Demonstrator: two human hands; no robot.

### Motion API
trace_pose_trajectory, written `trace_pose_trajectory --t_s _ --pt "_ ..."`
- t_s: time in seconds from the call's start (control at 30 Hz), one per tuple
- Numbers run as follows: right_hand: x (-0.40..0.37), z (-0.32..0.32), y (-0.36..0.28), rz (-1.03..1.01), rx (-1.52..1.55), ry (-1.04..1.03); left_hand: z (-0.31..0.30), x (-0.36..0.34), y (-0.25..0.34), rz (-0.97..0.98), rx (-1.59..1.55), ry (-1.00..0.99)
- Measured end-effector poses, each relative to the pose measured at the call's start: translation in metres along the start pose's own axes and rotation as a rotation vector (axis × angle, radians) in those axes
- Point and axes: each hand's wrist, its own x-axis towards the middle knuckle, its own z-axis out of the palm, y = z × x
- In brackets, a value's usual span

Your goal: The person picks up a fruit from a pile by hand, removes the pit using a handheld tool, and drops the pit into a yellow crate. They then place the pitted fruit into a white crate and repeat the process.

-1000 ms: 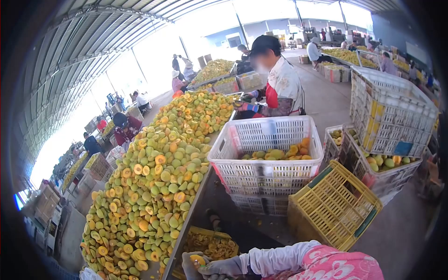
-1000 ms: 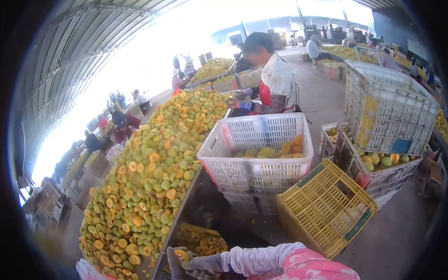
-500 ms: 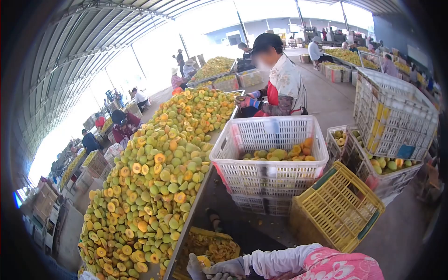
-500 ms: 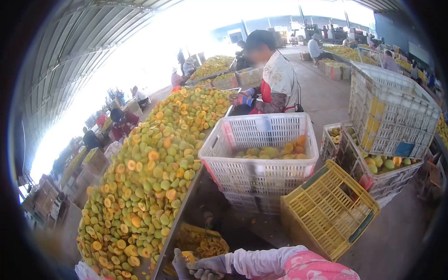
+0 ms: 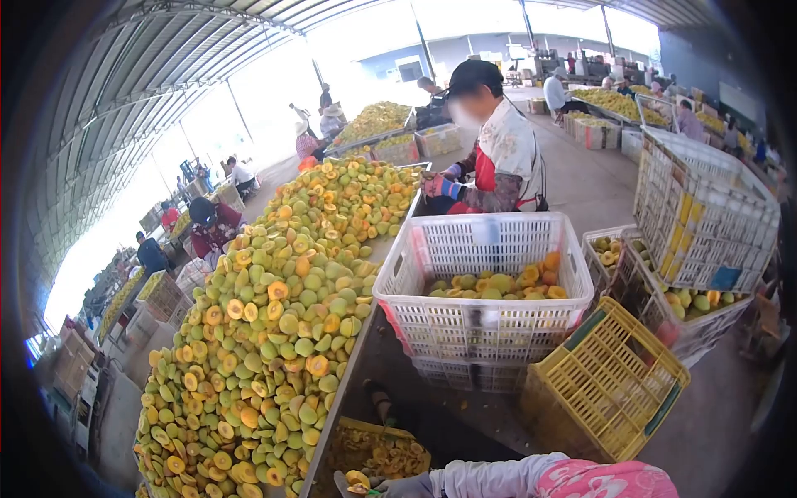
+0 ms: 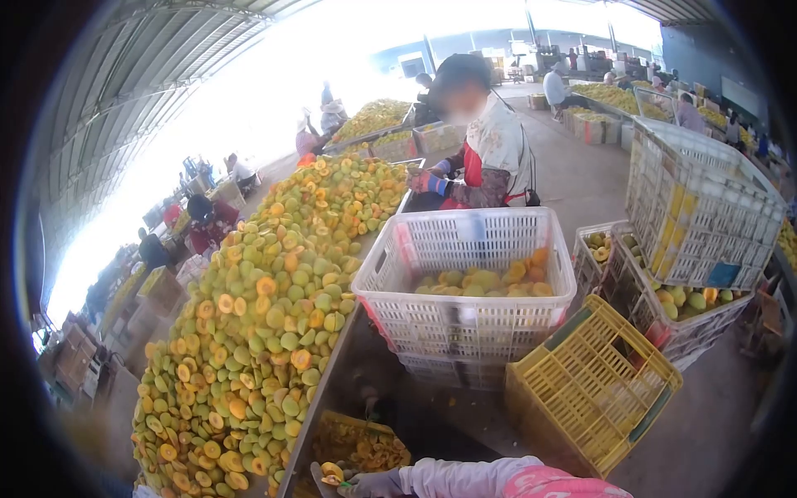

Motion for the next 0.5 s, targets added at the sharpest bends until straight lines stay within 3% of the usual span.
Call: trace_pose_trajectory --t_s 0.07,0.1,0.13,0.2,0.23,0.37,0.43,0.5 --pt "0.002 0.004 -0.005 -0.119 -0.155 0.109 -0.01 0.014 -0.006 0.067 0.04 0.046" --pt "0.026 -0.022 0.014 -0.154 -0.464 0.247 -0.018 0.02 -0.009 0.081 0.052 0.073" --pt "0.03 -0.026 0.023 -0.147 -0.462 0.245 -0.026 0.027 -0.014 0.086 0.056 0.097" --pt "0.037 -0.041 0.033 -0.476 -0.75 0.627 -0.044 0.037 -0.024 0.097 0.068 0.149" --pt "0.053 -0.053 0.03 -0.064 -0.598 0.582 -0.053 0.041 -0.028 0.1 0.078 0.177" --pt "0.043 -0.046 0.025 -0.175 -0.559 0.702 -0.092 0.054 -0.052 0.073 0.11 0.284" --pt "0.028 -0.033 0.007 -0.401 -0.686 0.707 -0.107 0.06 -0.062 0.055 0.123 0.327" --pt "0.038 -0.042 0.014 -0.4 -0.701 0.723 -0.12 0.064 -0.073 0.037 0.145 0.367"
